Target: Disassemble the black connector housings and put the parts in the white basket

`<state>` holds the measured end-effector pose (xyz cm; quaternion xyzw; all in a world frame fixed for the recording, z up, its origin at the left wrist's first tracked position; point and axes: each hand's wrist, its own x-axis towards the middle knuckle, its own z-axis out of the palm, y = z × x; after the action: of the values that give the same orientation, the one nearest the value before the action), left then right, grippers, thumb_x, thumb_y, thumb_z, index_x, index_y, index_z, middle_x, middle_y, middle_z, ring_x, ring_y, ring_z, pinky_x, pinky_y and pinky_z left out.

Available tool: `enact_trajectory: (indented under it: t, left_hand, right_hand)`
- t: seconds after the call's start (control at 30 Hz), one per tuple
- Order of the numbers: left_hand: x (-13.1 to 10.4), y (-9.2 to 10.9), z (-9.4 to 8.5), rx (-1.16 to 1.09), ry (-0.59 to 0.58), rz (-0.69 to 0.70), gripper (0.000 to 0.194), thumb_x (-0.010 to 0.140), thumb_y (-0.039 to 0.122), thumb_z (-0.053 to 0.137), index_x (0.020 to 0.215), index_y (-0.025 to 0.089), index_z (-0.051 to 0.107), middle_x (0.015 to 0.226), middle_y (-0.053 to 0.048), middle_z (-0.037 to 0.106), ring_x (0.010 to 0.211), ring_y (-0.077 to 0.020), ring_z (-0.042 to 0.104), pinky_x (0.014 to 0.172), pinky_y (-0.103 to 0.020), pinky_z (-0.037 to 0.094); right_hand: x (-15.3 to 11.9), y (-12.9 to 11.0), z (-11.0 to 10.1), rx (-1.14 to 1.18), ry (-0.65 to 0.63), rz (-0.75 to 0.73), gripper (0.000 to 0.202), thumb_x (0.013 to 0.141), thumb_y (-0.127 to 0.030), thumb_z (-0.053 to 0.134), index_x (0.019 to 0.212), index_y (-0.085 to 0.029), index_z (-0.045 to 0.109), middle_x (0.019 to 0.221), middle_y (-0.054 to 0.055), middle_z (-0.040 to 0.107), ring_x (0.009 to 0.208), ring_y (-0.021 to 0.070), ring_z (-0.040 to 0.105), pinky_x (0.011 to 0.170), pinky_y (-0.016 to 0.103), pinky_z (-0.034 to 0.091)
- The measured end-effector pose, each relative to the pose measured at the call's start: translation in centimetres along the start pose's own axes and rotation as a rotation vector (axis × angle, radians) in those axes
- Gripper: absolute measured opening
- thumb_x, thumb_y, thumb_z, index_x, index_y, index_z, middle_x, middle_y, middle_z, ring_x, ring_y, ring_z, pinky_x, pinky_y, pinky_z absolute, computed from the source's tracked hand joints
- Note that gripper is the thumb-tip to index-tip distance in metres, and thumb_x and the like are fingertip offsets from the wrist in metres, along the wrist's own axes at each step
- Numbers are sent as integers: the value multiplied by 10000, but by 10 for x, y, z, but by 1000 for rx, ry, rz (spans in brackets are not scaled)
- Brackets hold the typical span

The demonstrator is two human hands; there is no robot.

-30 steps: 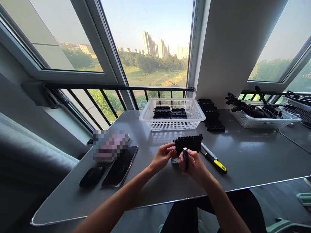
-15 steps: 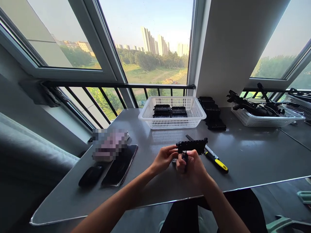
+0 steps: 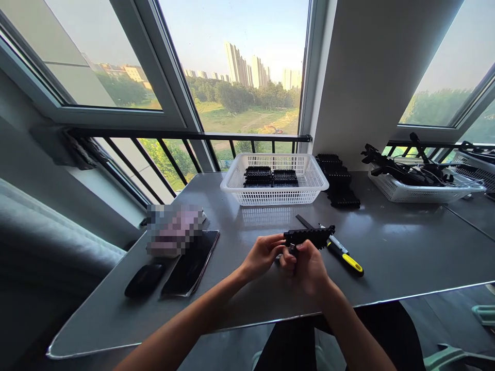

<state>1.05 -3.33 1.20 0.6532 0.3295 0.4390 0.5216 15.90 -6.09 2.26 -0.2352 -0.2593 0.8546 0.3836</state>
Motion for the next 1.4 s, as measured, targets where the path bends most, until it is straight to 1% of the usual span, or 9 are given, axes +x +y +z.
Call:
enact_trajectory:
  t: [0.2, 0.43, 0.6, 0.8, 0.97, 1.1, 1.17, 1.27, 1.4]
  left_hand:
    - [1, 3, 0, 2, -5, 0, 313, 819, 368, 661, 1001, 121, 725, 876, -100, 753, 816, -241, 706, 767, -313, 547]
    - [1, -1, -1, -104, -6, -48, 370, 794, 378, 694, 1047, 108, 700, 832, -94, 748, 777, -224, 696, 716, -294, 539]
    - [2, 1, -5, -161, 28, -75, 415, 756, 421, 725, 1009, 93, 698, 781, -83, 737, 719, -190, 671, 697, -284, 531]
    - [4, -2, -9, -160, 99, -91, 407, 722, 412, 757, 973, 96, 700, 757, -66, 728, 698, -169, 659, 640, -251, 524]
    - [4, -2, -12, -156, 143, -119, 478, 680, 445, 782, 994, 94, 700, 755, -76, 733, 706, -211, 693, 669, -309, 565]
    - [5, 2, -13, -158, 120, -103, 457, 693, 440, 773, 993, 102, 705, 816, -87, 746, 729, -223, 705, 741, -366, 580]
    - [5, 2, -13, -169, 124, -103, 462, 684, 444, 778, 988, 103, 705, 789, -78, 746, 714, -222, 704, 742, -375, 581]
    - [5, 0, -12, -181, 143, -109, 492, 662, 459, 790, 986, 99, 703, 753, -72, 743, 676, -213, 702, 705, -354, 582]
    - [5, -4, -10, -174, 141, -124, 482, 675, 448, 787, 998, 102, 697, 756, -71, 743, 681, -199, 701, 686, -313, 575]
  right_hand:
    - [-1, -1, -2, 35, -32, -17, 251, 662, -403, 477, 535, -188, 450, 539, -26, 333, 505, 108, 254, 457, 242, 201]
    - [-3, -9, -7, 57, -14, -64, 270, 681, -415, 503, 541, -200, 418, 531, -29, 310, 514, 117, 252, 449, 235, 206]
    - [-8, -18, -10, 95, 26, -2, 253, 673, -410, 497, 569, -204, 392, 557, -31, 310, 526, 115, 272, 441, 221, 196]
    - [-13, -30, -15, 122, 71, -36, 257, 677, -417, 479, 578, -208, 368, 573, -36, 295, 530, 113, 277, 450, 227, 214]
    - [-17, -40, -24, 160, 86, -69, 258, 673, -415, 479, 591, -215, 339, 588, -40, 261, 531, 114, 254, 446, 224, 188]
    - [-21, -47, -33, 214, 55, -112, 253, 690, -407, 487, 600, -208, 360, 599, -38, 266, 549, 117, 253, 455, 221, 185]
    - [-22, -50, -36, 233, 53, -129, 256, 694, -407, 492, 604, -208, 359, 600, -38, 270, 551, 117, 247, 457, 221, 187]
    - [-22, -50, -36, 230, 58, -128, 268, 692, -411, 497, 608, -214, 335, 597, -39, 267, 547, 118, 242, 456, 221, 187]
    - [-20, -44, -28, 194, 77, -86, 271, 685, -424, 484, 612, -220, 321, 591, -41, 259, 539, 119, 257, 452, 224, 190]
